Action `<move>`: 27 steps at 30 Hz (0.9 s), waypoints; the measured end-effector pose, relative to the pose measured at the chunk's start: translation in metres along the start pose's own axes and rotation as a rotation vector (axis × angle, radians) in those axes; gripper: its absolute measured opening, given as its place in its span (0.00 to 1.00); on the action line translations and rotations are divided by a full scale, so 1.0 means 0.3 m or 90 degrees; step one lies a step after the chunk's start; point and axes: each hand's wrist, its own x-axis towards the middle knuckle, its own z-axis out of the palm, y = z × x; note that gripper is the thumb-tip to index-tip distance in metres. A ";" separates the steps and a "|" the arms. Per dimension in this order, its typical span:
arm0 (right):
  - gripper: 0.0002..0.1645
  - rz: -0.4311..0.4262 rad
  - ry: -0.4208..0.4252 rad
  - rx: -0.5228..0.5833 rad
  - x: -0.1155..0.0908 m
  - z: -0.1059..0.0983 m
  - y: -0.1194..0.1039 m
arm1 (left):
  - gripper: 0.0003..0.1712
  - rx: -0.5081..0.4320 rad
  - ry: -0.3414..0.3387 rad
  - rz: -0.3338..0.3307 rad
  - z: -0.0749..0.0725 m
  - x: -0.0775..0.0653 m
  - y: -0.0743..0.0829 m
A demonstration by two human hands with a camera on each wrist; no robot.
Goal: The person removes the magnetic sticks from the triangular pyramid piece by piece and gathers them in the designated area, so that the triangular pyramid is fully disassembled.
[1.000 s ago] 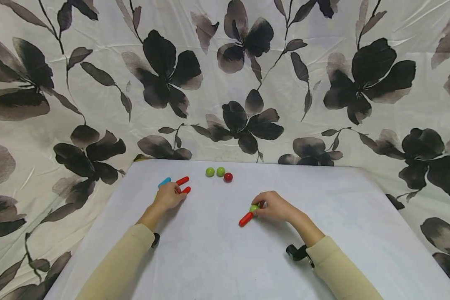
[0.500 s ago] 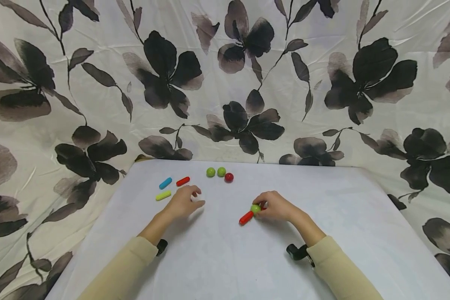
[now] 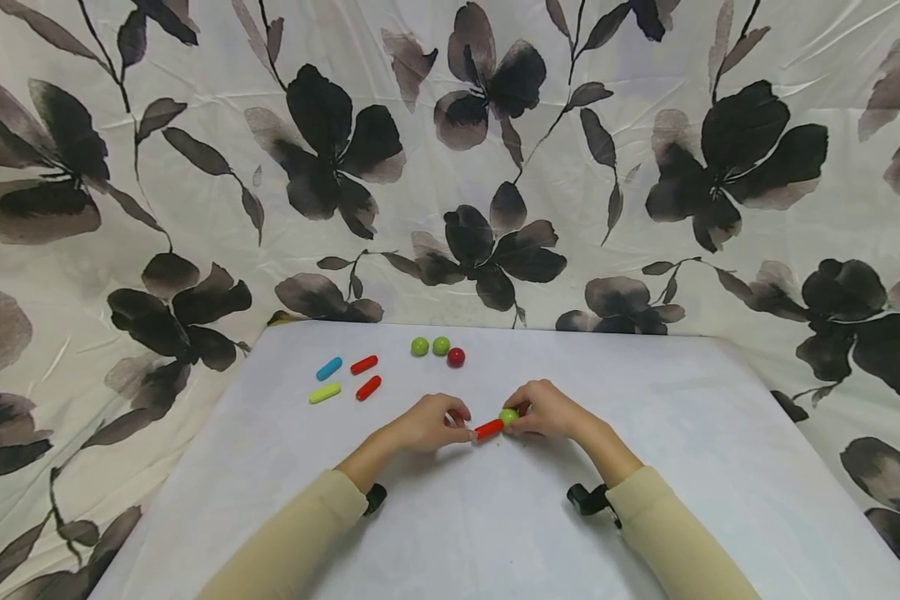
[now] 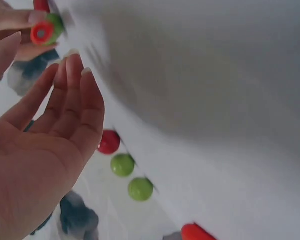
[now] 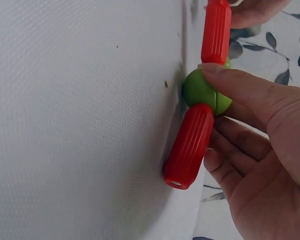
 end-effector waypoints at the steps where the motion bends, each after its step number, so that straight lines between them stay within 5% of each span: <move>1: 0.11 -0.002 0.000 0.001 0.000 0.000 -0.003 | 0.18 -0.007 -0.003 0.000 0.006 0.005 0.002; 27: 0.12 0.029 0.006 0.007 0.013 0.012 -0.004 | 0.08 0.009 0.018 -0.032 0.039 0.063 0.011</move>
